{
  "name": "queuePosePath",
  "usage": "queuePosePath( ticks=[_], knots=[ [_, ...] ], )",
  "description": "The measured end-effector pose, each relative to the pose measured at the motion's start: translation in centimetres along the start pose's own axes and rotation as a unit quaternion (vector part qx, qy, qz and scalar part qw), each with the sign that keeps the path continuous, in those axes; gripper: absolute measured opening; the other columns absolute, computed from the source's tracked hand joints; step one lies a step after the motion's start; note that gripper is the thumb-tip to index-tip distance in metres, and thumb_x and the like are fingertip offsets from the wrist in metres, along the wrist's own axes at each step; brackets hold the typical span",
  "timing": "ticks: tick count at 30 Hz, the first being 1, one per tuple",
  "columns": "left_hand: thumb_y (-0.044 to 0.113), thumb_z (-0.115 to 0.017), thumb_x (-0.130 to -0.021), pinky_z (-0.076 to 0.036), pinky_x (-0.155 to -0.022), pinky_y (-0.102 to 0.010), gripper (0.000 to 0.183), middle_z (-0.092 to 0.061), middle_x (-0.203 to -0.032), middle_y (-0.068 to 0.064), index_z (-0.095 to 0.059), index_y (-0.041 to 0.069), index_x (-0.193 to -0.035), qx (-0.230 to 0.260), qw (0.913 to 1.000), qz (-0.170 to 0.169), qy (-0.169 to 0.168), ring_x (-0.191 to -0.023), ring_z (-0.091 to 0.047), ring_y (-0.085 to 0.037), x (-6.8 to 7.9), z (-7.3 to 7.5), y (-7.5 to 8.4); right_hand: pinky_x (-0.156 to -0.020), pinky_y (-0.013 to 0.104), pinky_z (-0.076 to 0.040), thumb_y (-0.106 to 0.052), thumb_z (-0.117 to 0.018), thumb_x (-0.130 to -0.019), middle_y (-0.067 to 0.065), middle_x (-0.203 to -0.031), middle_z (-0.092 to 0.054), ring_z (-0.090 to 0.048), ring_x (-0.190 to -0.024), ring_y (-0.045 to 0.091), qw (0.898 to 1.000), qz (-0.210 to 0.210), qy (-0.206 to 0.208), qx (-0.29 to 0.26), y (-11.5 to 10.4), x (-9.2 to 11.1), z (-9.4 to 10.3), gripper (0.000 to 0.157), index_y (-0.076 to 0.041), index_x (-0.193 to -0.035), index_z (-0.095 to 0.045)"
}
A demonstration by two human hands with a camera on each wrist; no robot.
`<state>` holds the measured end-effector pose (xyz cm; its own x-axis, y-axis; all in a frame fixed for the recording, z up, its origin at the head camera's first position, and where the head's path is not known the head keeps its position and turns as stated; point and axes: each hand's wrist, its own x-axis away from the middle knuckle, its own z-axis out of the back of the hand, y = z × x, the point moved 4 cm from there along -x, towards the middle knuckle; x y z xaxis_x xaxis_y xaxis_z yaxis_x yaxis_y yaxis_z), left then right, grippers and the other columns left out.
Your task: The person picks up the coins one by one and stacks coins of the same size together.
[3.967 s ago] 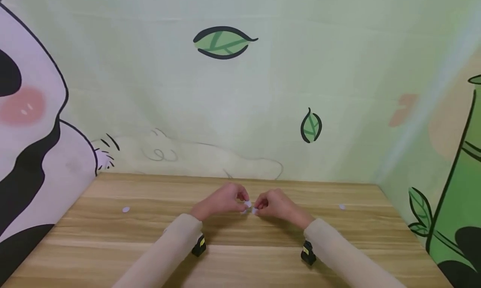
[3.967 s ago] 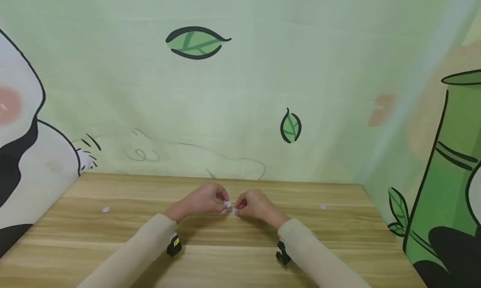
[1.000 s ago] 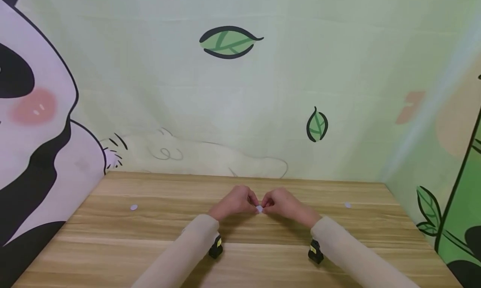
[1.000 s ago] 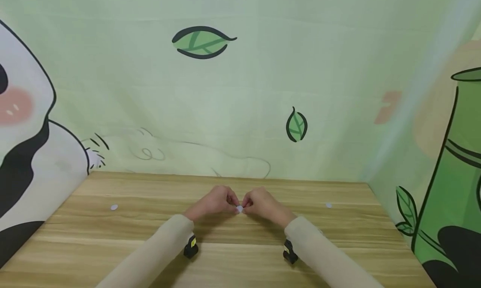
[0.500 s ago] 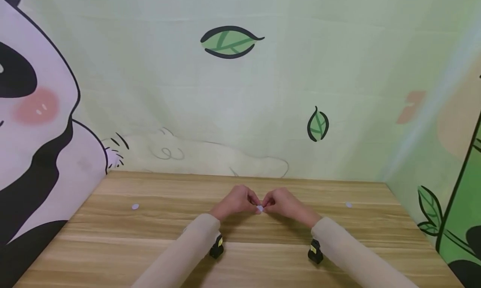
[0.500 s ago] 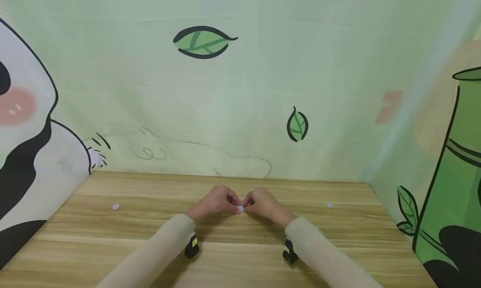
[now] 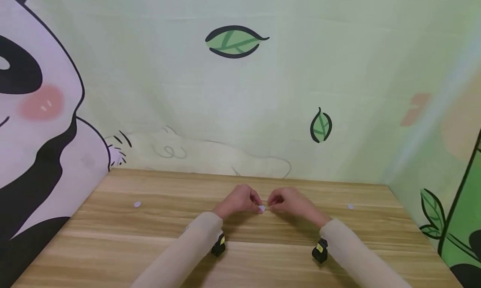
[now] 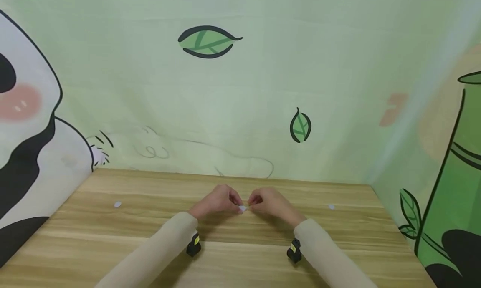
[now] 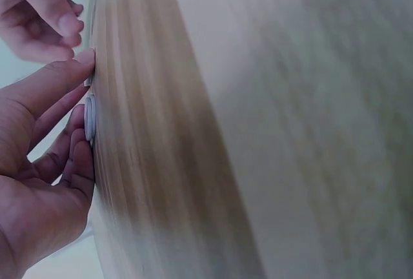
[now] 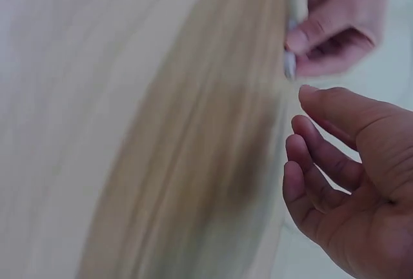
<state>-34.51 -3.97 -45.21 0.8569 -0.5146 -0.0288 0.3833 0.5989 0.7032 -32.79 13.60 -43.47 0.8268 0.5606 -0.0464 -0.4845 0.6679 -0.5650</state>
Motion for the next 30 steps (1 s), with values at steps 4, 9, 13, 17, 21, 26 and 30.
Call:
queuePosePath(
  ticks=[4, 9, 13, 17, 21, 26, 30],
  knots=[
    [0.017, -0.092, -0.075, -0.044, -0.064, -0.02, 0.015, -0.07, -0.071, 0.008, -0.079, 0.012, -0.08, 0.001, 1.0, 0.009, 0.0, -0.068, -0.055, -0.004, -0.1, -0.1, -0.1, -0.075, 0.027, -0.052, -0.011, -0.076, -0.092, -0.002, -0.093, -0.072, -0.062, -0.083, 0.009, 1.0, -0.018, 0.016, -0.002, 1.5, 1.2, 1.5, 0.011, -0.006, -0.102, -0.074],
    [0.016, -0.091, -0.076, -0.043, -0.062, -0.02, 0.014, -0.068, -0.071, 0.007, -0.079, 0.011, -0.081, 0.004, 1.0, 0.008, -0.002, -0.068, -0.053, -0.005, -0.2, -0.2, 0.0, -0.074, 0.029, -0.052, -0.01, -0.074, -0.092, 0.002, -0.096, -0.072, -0.062, -0.086, 0.012, 0.999, -0.03, 0.036, 0.016, 3.1, 3.3, 3.4, 0.012, -0.005, -0.103, -0.074],
    [0.016, -0.091, -0.076, -0.043, -0.062, -0.02, 0.014, -0.068, -0.071, 0.007, -0.079, 0.01, -0.081, 0.002, 0.9999, 0.01, -0.003, -0.069, -0.053, -0.005, -0.2, -0.1, 0.0, -0.078, 0.032, -0.054, -0.01, -0.073, -0.093, 0.0, -0.098, -0.072, -0.063, -0.09, 0.013, 0.997, -0.045, 0.046, 0.037, 4.0, 4.8, 4.8, 0.012, -0.006, -0.105, -0.074],
    [0.017, -0.09, -0.077, -0.045, -0.065, -0.02, 0.014, -0.069, -0.075, 0.007, -0.079, 0.011, -0.082, -0.007, 1.0, 0.005, -0.004, -0.072, -0.055, -0.005, -0.2, -0.2, -0.1, -0.079, 0.036, -0.054, -0.011, -0.073, -0.093, 0.0, -0.097, -0.072, -0.064, -0.09, 0.015, 0.995, -0.057, 0.064, 0.057, 4.6, 6.4, 6.3, 0.013, -0.006, -0.105, -0.075],
    [0.018, -0.09, -0.078, -0.047, -0.067, -0.02, 0.014, -0.07, -0.078, 0.007, -0.079, 0.011, -0.084, -0.014, 0.9999, -0.004, -0.008, -0.073, -0.056, -0.005, -0.1, -0.2, -0.1, -0.079, 0.037, -0.055, -0.012, -0.074, -0.093, 0.002, -0.097, -0.072, -0.065, -0.09, 0.017, 0.992, -0.067, 0.077, 0.069, 5.7, 8.0, 7.4, 0.015, -0.004, -0.105, -0.074],
    [0.017, -0.09, -0.078, -0.047, -0.067, -0.02, 0.014, -0.07, -0.077, 0.007, -0.079, 0.011, -0.084, -0.017, 0.9998, -0.008, -0.009, -0.073, -0.056, -0.004, 0.0, -0.1, 0.0, -0.079, 0.036, -0.055, -0.011, -0.074, -0.093, 0.004, -0.098, -0.073, -0.066, -0.09, 0.019, 0.991, -0.073, 0.089, 0.072, 6.8, 9.7, 8.5, 0.017, -0.002, -0.107, -0.074],
    [0.016, -0.09, -0.078, -0.048, -0.068, -0.02, 0.014, -0.07, -0.078, 0.006, -0.079, 0.01, -0.084, -0.015, 0.9998, -0.01, -0.008, -0.073, -0.056, -0.004, 0.1, 0.0, 0.0, -0.078, 0.035, -0.055, -0.011, -0.074, -0.092, 0.003, -0.096, -0.073, -0.067, -0.089, 0.02, 0.989, -0.067, 0.101, 0.086, 7.3, 10.6, 9.3, 0.016, -0.002, -0.105, -0.075]
  ],
)
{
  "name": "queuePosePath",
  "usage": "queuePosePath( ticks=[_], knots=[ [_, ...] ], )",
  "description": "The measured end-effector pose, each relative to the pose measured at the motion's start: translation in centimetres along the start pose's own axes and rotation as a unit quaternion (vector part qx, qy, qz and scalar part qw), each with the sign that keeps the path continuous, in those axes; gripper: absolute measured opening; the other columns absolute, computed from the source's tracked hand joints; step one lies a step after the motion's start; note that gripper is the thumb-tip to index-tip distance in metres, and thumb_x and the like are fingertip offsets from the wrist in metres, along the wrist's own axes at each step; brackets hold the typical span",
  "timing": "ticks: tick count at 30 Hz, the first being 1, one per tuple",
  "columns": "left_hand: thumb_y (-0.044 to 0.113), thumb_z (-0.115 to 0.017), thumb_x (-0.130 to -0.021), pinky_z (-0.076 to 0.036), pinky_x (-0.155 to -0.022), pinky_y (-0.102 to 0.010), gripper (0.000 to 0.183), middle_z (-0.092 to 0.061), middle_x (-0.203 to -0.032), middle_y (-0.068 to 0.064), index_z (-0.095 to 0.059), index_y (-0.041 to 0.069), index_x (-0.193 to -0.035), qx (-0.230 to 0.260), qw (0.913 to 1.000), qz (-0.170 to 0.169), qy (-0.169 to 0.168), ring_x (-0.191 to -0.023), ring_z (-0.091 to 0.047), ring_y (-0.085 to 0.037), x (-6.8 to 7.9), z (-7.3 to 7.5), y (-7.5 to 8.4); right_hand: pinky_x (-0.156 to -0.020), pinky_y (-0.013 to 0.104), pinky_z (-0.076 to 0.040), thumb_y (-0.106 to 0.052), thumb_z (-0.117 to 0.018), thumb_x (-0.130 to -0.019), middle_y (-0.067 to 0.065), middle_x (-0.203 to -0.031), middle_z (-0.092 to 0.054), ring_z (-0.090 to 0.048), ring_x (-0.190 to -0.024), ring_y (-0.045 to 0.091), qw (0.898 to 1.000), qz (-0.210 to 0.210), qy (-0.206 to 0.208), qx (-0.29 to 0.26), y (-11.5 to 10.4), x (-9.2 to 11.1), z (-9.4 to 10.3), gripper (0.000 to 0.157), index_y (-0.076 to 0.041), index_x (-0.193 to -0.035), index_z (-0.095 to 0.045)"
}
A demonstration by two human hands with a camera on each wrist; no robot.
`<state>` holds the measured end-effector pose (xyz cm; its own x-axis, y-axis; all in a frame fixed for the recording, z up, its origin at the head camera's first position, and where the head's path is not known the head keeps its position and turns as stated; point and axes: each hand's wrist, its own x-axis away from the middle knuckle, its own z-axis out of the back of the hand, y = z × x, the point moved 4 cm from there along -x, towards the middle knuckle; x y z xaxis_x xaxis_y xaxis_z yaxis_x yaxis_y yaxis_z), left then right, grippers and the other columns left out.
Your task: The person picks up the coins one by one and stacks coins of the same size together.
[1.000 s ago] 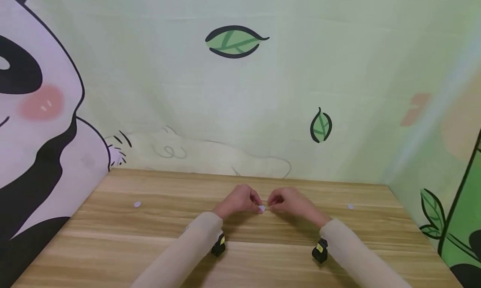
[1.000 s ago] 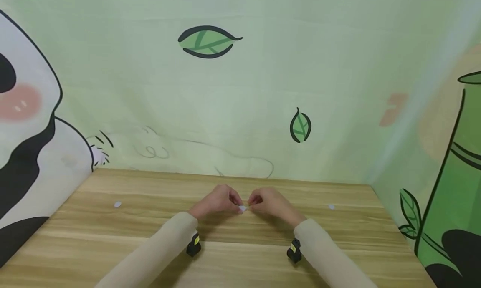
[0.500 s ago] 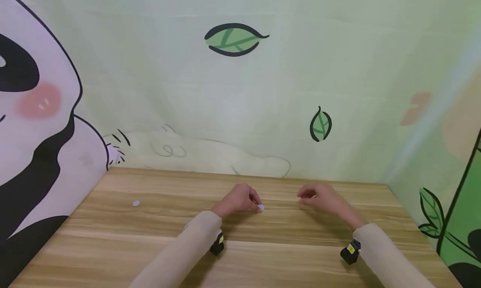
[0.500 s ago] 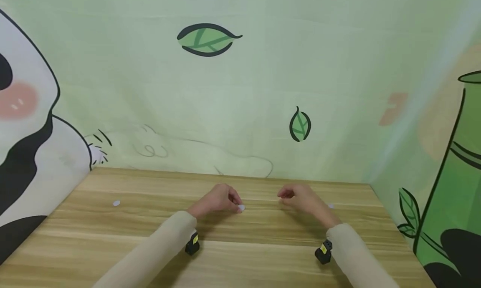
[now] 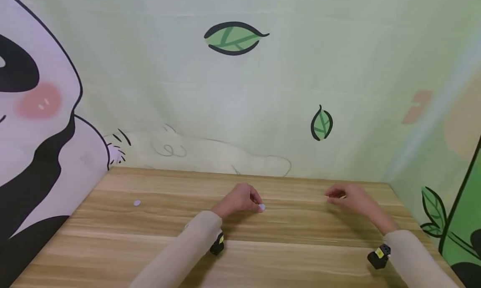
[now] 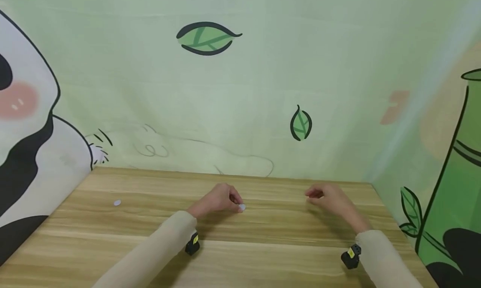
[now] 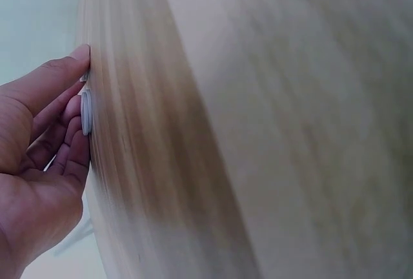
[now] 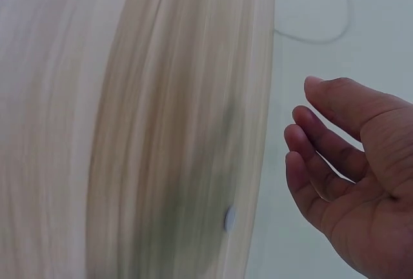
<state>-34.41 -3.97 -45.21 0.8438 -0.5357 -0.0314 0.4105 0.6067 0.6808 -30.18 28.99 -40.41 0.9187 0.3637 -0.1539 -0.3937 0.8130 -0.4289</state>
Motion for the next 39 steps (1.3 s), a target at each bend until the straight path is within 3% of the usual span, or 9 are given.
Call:
queuePosePath(
  ticks=[7, 16, 26, 39],
  knots=[
    [0.015, -0.089, -0.079, -0.048, -0.068, -0.02, 0.013, -0.07, -0.079, 0.006, -0.079, 0.011, -0.084, 0.004, 1.0, 0.007, 0.001, -0.075, -0.057, -0.005, 0.1, 0.2, 0.1, -0.077, 0.038, -0.055, -0.011, -0.075, -0.091, 0.005, -0.095, -0.074, -0.068, -0.089, 0.023, 1.0, -0.005, 0.012, 0.019, 1.2, 0.8, 0.9, 0.014, -0.002, -0.102, -0.075],
    [0.016, -0.089, -0.079, -0.048, -0.068, -0.02, 0.013, -0.071, -0.078, 0.006, -0.078, 0.01, -0.084, 0.0, 1.0, 0.01, -0.002, -0.073, -0.057, -0.005, 0.1, 0.1, 0.4, -0.072, 0.031, -0.054, -0.011, -0.075, -0.092, 0.008, -0.096, -0.074, -0.068, -0.088, 0.022, 0.999, -0.035, 0.001, 0.008, 2.9, 1.5, 1.7, 0.018, 0.001, -0.105, -0.074],
    [0.017, -0.089, -0.079, -0.047, -0.068, -0.019, 0.014, -0.07, -0.076, 0.006, -0.079, 0.01, -0.084, -0.007, 1.0, 0.001, -0.002, -0.072, -0.056, -0.004, 0.0, 0.0, 0.2, -0.068, 0.029, -0.053, -0.008, -0.077, -0.089, 0.007, -0.089, -0.073, -0.067, -0.08, 0.017, 0.999, -0.019, 0.002, 0.031, 4.8, 1.9, 1.9, 0.015, 0.002, -0.099, -0.073],
    [0.015, -0.089, -0.079, -0.047, -0.068, -0.019, 0.013, -0.07, -0.077, 0.006, -0.079, 0.009, -0.085, -0.001, 0.9999, 0.011, -0.007, -0.072, -0.056, -0.004, 0.1, 0.2, 0.4, -0.076, 0.047, -0.056, -0.015, -0.076, -0.091, 0.017, -0.099, -0.075, -0.07, -0.091, 0.036, 0.997, -0.052, -0.011, 0.058, 6.5, 2.9, 2.2, 0.02, 0.002, -0.101, -0.077]
  ],
)
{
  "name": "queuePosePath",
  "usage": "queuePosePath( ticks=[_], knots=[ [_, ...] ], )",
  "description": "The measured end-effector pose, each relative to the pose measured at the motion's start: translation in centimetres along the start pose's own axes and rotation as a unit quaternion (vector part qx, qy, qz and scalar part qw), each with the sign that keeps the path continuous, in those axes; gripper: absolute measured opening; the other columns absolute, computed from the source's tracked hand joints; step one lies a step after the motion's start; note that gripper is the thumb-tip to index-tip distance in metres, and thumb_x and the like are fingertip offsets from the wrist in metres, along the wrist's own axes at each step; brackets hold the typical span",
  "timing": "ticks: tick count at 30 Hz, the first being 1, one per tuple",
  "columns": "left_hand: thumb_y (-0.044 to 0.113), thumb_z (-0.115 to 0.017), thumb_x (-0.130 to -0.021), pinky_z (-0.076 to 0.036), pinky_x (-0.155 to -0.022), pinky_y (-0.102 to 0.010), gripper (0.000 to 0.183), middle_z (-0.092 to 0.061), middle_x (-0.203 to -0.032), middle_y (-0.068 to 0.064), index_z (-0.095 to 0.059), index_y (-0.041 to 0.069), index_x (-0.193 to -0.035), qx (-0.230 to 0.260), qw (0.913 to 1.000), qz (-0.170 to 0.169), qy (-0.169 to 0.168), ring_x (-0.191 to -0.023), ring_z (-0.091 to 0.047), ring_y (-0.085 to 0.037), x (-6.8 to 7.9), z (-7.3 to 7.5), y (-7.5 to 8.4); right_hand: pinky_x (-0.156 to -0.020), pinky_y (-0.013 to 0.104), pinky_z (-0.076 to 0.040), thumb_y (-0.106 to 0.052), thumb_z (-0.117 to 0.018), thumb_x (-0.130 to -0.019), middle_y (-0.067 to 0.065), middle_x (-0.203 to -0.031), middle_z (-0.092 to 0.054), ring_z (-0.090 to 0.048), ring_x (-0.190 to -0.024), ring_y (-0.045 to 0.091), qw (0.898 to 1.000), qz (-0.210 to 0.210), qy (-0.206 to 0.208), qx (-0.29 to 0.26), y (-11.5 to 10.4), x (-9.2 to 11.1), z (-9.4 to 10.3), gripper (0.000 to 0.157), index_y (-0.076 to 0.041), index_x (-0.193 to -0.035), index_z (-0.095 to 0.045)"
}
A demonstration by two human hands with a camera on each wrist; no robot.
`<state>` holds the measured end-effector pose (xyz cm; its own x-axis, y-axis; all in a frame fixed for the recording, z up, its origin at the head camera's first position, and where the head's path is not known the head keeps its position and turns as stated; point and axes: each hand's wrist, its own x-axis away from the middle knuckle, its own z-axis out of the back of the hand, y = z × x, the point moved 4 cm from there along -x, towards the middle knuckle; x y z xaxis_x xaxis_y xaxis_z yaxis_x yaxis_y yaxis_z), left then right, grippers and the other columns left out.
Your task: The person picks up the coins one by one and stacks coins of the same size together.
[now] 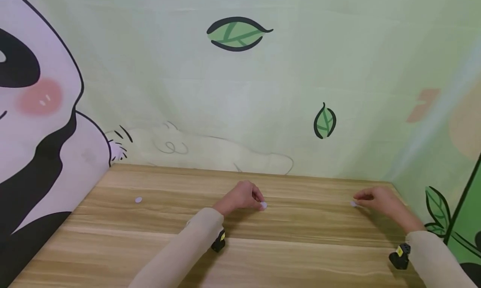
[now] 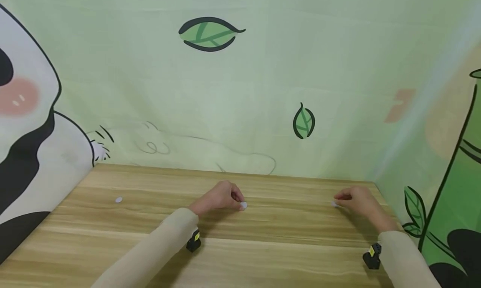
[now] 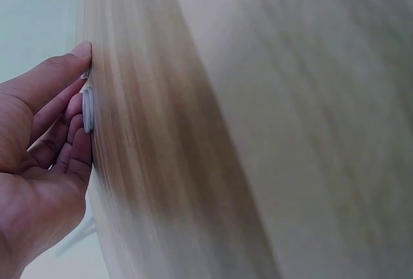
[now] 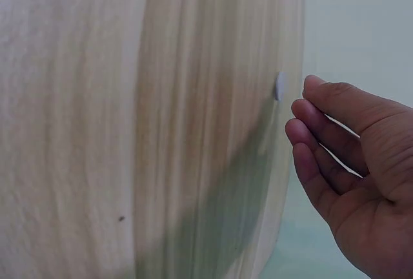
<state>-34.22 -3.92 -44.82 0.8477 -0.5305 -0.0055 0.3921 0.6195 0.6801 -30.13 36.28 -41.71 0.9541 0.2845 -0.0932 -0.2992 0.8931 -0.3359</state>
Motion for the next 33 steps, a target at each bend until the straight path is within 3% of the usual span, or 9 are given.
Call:
queuePosePath(
  ticks=[12, 20, 33],
  knots=[
    [0.016, -0.089, -0.079, -0.047, -0.068, -0.019, 0.013, -0.071, -0.077, 0.005, -0.079, 0.009, -0.085, 0.008, 0.9999, 0.007, -0.004, -0.073, -0.057, -0.004, -0.1, -0.2, -0.3, -0.075, 0.041, -0.054, -0.022, -0.08, -0.088, 0.014, -0.096, -0.077, -0.069, -0.091, 0.032, 0.999, -0.043, -0.015, -0.018, 1.1, -0.2, -1.2, 0.022, -0.002, -0.097, -0.079],
    [0.017, -0.089, -0.079, -0.047, -0.068, -0.019, 0.013, -0.069, -0.076, 0.007, -0.079, 0.011, -0.084, 0.004, 1.0, 0.001, 0.001, -0.072, -0.056, -0.004, -0.3, -0.2, -0.6, -0.068, 0.033, -0.05, -0.022, -0.081, -0.088, 0.007, -0.089, -0.076, -0.063, -0.08, 0.015, 0.998, -0.048, -0.013, -0.024, 1.4, -0.5, -1.2, 0.019, -0.004, -0.093, -0.079],
    [0.015, -0.089, -0.08, -0.047, -0.069, -0.02, 0.013, -0.07, -0.079, 0.006, -0.079, 0.01, -0.086, 0.018, 0.9997, 0.018, -0.005, -0.075, -0.057, -0.006, -0.1, -0.4, -0.6, -0.066, 0.033, -0.049, -0.021, -0.079, -0.087, 0.003, -0.082, -0.072, -0.058, -0.074, 0.013, 0.998, -0.057, -0.019, -0.027, 1.5, -0.6, -1.8, 0.022, 0.0, -0.09, -0.075]
  ],
)
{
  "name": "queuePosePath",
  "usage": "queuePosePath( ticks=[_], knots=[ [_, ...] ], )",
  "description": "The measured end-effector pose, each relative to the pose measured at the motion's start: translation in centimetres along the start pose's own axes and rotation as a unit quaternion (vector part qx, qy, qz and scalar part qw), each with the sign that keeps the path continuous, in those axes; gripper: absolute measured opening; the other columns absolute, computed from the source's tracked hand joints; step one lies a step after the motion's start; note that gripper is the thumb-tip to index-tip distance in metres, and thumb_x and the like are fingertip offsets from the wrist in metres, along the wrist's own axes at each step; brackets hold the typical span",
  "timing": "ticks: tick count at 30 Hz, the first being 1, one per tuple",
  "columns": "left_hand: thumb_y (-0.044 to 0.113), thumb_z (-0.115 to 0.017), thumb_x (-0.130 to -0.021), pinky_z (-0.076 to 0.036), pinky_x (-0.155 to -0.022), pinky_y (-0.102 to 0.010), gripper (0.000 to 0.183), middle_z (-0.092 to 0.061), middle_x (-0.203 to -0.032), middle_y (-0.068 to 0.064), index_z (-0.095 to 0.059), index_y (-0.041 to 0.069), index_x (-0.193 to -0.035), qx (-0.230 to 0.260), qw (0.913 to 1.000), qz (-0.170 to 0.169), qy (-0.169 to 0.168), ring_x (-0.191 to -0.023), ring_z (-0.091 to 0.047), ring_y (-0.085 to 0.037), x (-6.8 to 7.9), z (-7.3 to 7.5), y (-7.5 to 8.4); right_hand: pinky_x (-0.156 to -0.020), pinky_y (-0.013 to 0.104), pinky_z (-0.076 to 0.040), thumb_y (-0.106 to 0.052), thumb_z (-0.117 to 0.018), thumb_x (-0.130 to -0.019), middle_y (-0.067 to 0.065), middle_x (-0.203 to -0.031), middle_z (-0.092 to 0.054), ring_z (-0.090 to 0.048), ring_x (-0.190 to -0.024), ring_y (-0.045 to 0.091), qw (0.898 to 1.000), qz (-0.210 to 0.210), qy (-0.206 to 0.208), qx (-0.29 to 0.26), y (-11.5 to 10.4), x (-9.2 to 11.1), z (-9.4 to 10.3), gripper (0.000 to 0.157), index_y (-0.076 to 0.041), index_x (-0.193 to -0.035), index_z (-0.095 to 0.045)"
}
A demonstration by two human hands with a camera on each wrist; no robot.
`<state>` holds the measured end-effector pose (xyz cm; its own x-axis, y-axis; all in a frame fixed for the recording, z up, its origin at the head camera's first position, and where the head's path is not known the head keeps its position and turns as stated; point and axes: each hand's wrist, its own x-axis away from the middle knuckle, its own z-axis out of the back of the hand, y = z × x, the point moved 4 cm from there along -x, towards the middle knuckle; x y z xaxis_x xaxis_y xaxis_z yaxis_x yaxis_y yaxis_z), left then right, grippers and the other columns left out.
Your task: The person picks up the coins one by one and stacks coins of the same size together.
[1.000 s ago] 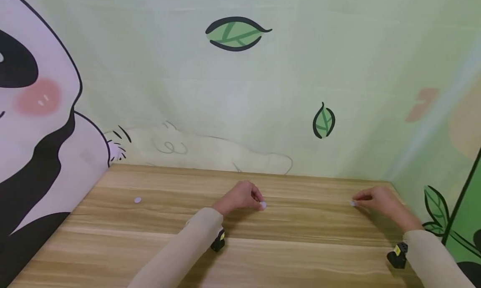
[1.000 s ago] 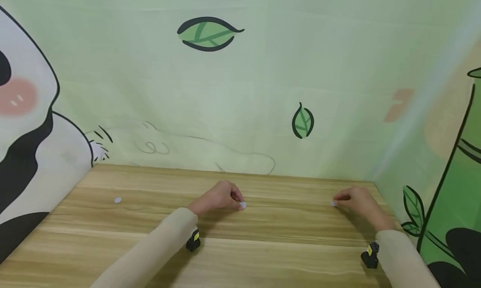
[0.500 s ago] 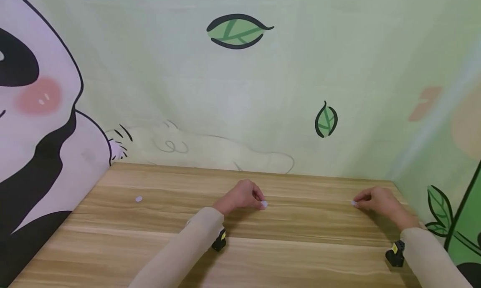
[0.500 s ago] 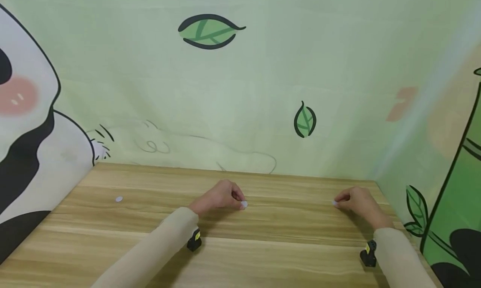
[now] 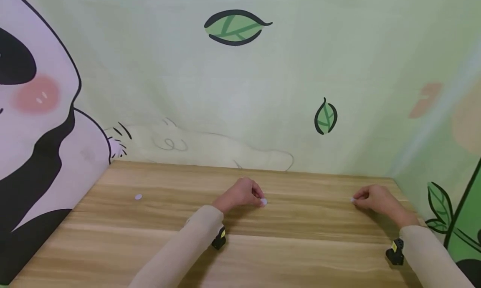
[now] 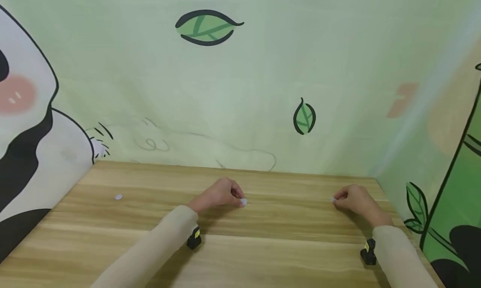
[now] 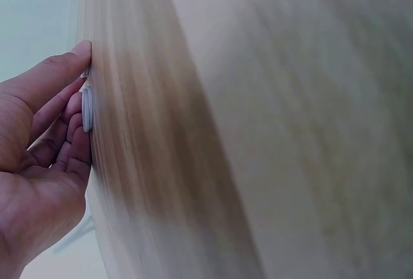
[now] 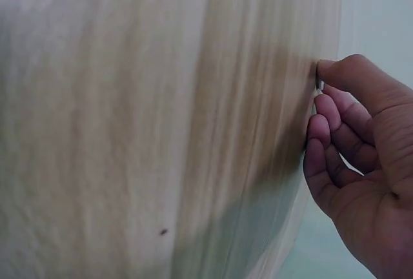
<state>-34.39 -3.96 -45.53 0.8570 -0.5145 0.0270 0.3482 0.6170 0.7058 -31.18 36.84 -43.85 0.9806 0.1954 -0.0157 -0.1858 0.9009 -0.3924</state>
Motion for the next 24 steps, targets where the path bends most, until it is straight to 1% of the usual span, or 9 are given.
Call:
queuePosePath(
  ticks=[6, 11, 20, 24],
  knots=[
    [0.017, -0.089, -0.08, -0.047, -0.069, -0.02, 0.013, -0.069, -0.079, 0.006, -0.078, 0.011, -0.086, -0.003, 1.0, 0.002, -0.004, -0.075, -0.058, -0.006, 0.04, 0.23, 0.43, -0.064, 0.031, -0.047, -0.022, -0.08, -0.084, -0.001, -0.077, -0.07, -0.057, -0.071, 0.01, 1.0, 0.007, 0.014, 0.01, -0.05, 0.13, 0.08, 0.02, -0.003, -0.086, -0.074],
    [0.017, -0.088, -0.08, -0.047, -0.069, -0.02, 0.013, -0.07, -0.08, 0.006, -0.079, 0.011, -0.086, -0.005, 1.0, 0.002, -0.003, -0.076, -0.058, -0.007, -0.02, 0.38, 0.61, -0.063, 0.029, -0.048, -0.02, -0.08, -0.083, -0.002, -0.076, -0.07, -0.059, -0.069, 0.01, 1.0, 0.01, 0.026, 0.002, -0.26, 0.17, 0.15, 0.019, -0.002, -0.086, -0.075],
    [0.015, -0.088, -0.08, -0.047, -0.067, -0.019, 0.013, -0.07, -0.078, 0.005, -0.079, 0.009, -0.086, -0.006, 0.9999, -0.014, 0.003, -0.073, -0.057, -0.005, -0.17, 0.36, 0.28, -0.063, 0.029, -0.048, -0.02, -0.079, -0.083, -0.003, -0.075, -0.069, -0.058, -0.069, 0.01, 1.0, 0.013, 0.028, 0.004, -0.64, 0.12, -0.08, 0.02, -0.001, -0.086, -0.074],
    [0.017, -0.089, -0.08, -0.047, -0.069, -0.019, 0.013, -0.07, -0.078, 0.006, -0.079, 0.01, -0.086, -0.015, 0.9997, -0.017, 0.004, -0.073, -0.057, -0.004, -0.16, 0.18, 0.23, -0.064, 0.03, -0.047, -0.021, -0.079, -0.084, -0.001, -0.077, -0.07, -0.059, -0.071, 0.011, 1.0, 0.011, 0.029, -0.002, -0.63, 0.34, -0.04, 0.02, -0.001, -0.087, -0.074]
  ],
)
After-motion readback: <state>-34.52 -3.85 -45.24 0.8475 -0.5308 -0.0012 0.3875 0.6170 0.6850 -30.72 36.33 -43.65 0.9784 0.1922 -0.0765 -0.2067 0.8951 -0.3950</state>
